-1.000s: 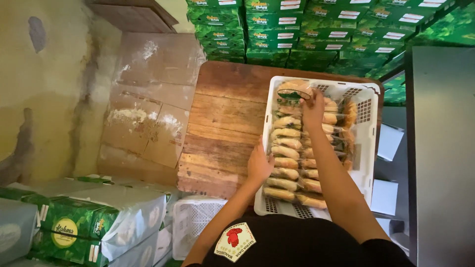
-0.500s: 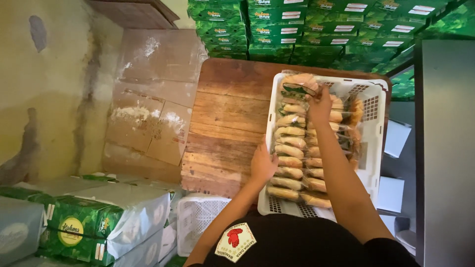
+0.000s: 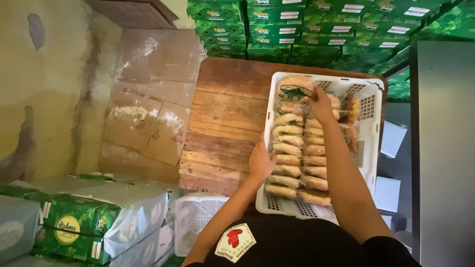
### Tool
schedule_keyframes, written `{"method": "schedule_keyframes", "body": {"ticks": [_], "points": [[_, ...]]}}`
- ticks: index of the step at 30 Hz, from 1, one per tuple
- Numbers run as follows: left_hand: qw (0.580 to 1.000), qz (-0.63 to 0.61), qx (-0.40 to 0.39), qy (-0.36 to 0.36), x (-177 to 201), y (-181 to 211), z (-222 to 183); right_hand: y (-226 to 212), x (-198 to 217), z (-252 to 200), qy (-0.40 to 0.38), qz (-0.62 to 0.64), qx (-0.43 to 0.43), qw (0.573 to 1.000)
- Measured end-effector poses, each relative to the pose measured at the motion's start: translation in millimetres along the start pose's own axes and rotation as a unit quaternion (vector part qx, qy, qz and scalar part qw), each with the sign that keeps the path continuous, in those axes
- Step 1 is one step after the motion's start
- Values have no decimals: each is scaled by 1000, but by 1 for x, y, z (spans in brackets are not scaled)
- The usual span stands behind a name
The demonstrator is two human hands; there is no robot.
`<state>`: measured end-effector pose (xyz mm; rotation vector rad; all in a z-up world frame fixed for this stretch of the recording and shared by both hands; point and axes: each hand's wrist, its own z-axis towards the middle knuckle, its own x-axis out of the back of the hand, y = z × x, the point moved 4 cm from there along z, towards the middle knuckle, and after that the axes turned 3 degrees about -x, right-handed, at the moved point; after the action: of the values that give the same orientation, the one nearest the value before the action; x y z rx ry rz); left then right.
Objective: The person organizes wrapped bread rolls in a plastic crate by hand, placing a new roll into the crate and rearranging the existing ones.
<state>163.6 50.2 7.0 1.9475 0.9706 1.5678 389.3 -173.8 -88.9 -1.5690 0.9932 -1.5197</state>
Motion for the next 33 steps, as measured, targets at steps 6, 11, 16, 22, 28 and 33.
{"method": "schedule_keyframes", "body": {"ticks": [6, 11, 16, 22, 28, 33], "points": [[1000, -7, -17, 16, 10, 11, -4, 32, -7, 30, -29, -140, -43, 989], [999, 16, -19, 21, 3, 2, -3, -53, 21, -10, 81, -155, -20, 984], [1000, 6, -19, 16, 6, 3, -2, -133, 4, -48, 88, -269, 197, 939], [999, 26, -28, 33, -4, -9, 2, -102, -11, -50, 67, -340, 224, 911], [999, 16, -25, 17, 1, -3, -3, -73, 10, -126, 73, -221, 214, 949], [999, 18, -22, 19, -7, -11, 3, 7, 39, -199, 34, -222, 94, 970]]}}
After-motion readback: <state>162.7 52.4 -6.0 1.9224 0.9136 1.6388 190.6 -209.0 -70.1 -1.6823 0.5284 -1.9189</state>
